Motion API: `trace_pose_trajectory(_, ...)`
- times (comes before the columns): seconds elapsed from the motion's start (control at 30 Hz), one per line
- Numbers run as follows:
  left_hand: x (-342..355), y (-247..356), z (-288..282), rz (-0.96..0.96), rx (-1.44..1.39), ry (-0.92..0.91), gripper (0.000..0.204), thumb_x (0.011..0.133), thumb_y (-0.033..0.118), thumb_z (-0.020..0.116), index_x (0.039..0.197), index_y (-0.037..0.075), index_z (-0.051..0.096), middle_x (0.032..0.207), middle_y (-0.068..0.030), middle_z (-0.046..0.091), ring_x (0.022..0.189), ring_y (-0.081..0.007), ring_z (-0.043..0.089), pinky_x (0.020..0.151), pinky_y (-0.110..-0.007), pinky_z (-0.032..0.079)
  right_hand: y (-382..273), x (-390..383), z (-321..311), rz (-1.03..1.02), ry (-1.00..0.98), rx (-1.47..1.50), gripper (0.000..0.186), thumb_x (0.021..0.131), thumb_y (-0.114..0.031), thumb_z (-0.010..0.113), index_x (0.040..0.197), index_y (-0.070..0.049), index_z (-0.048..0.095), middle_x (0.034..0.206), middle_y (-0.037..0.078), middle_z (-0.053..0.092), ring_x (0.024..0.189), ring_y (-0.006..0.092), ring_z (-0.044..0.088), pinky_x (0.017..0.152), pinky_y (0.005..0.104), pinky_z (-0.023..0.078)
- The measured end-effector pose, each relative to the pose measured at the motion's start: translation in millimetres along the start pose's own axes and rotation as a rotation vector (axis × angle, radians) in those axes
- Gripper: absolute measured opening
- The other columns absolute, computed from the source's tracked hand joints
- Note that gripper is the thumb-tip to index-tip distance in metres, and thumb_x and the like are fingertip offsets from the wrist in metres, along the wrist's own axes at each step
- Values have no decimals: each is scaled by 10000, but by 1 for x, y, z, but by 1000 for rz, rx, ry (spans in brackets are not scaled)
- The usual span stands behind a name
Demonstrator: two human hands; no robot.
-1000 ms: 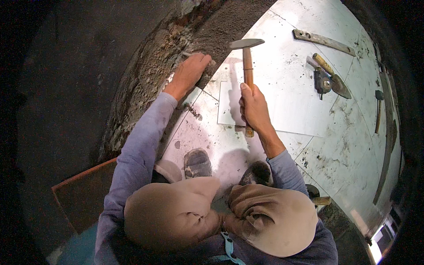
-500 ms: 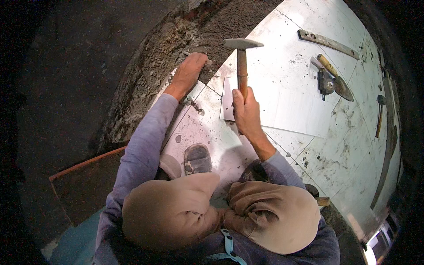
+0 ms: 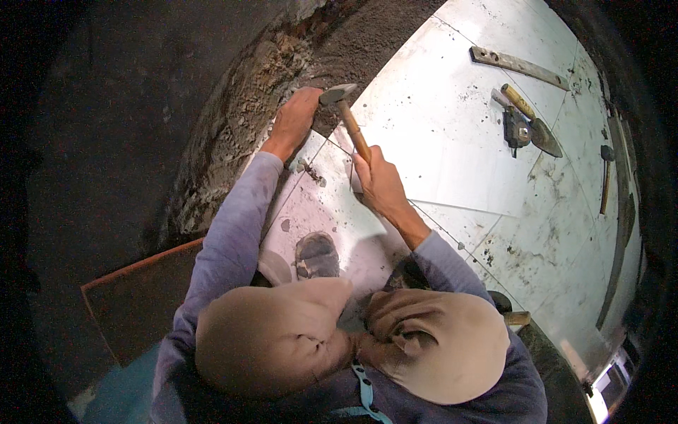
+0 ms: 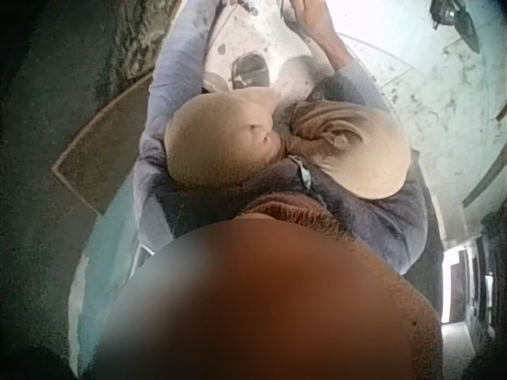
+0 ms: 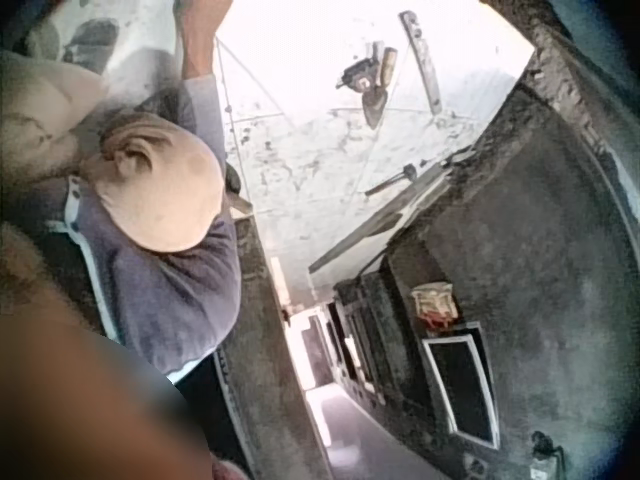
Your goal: The person places a white tile onto a cement bed and uses a hammer to tap it into position. They adjust the tile's alignment and continue tapping to secure it.
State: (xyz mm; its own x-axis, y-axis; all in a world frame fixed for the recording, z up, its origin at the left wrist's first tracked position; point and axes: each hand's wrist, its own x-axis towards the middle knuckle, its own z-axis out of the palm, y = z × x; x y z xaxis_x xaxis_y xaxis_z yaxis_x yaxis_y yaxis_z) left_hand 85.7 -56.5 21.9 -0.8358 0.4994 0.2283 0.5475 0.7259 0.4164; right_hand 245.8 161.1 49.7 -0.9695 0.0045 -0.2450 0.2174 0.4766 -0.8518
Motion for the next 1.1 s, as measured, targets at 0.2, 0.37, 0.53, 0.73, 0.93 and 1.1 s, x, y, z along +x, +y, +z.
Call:
trace_pose_trajectory(0.2, -4, -4, 2, 28, 6, 1, 271, 960, -14, 525, 1200, 50, 633, 1213, -183, 680, 1175, -397, 660, 986, -461, 563, -1, 0, -2, -99, -46, -37, 378, 1135, -373, 527, 1138, 5, 510, 736, 244, 663, 649, 441, 676, 606, 512, 510)
trace_pose_trajectory(0.37, -8, -4, 4, 45, -44, 94, 298, 961, -11, 534, 1234, 41, 640, 1182, -192, 691, 1154, -411, 669, 987, -466, 562, 1, 2, -2, 5, 5, 44, 362, 1133, -346, 541, 1131, 13, 495, 695, 240, 636, 627, 444, 664, 578, 518, 500)
trace_pose_trajectory(0.53, -3, -13, 4, 6, -86, 160, 326, 955, -19, 539, 1256, 32, 652, 1204, -202, 699, 1165, -415, 671, 993, -470, 561, 1, 7, 1, -116, -49, -64, 322, 1124, -308, 563, 1132, 4, 482, 686, 218, 627, 617, 414, 672, 573, 510, 498)
trace_pose_trajectory(0.73, -8, -14, 5, -28, -81, 182, 287, 963, -16, 550, 1228, 39, 645, 1214, -194, 697, 1187, -415, 664, 1004, -476, 557, -2, 16, 4, -165, -108, -17, 313, 1115, -305, 586, 1116, -4, 502, 689, 213, 635, 617, 423, 673, 562, 512, 499)
trace_pose_trajectory(0.93, -4, -16, 1, -59, -78, 138, 357, 885, -68, 628, 1222, 48, 625, 1271, -198, 676, 1209, -439, 643, 1012, -492, 551, 1, 18, -2, -155, -15, 25, 315, 1113, -313, 593, 1094, -13, 500, 671, 208, 616, 593, 429, 655, 551, 494, 487)
trace_pose_trajectory(1.1, -9, -15, 0, -119, -60, 109, 355, 912, -35, 615, 1258, 44, 626, 1296, -182, 675, 1232, -415, 645, 1039, -483, 542, 1, 18, -2, -148, -45, -85, 270, 1100, -251, 613, 1090, -10, 494, 668, 206, 613, 581, 412, 644, 558, 496, 502)
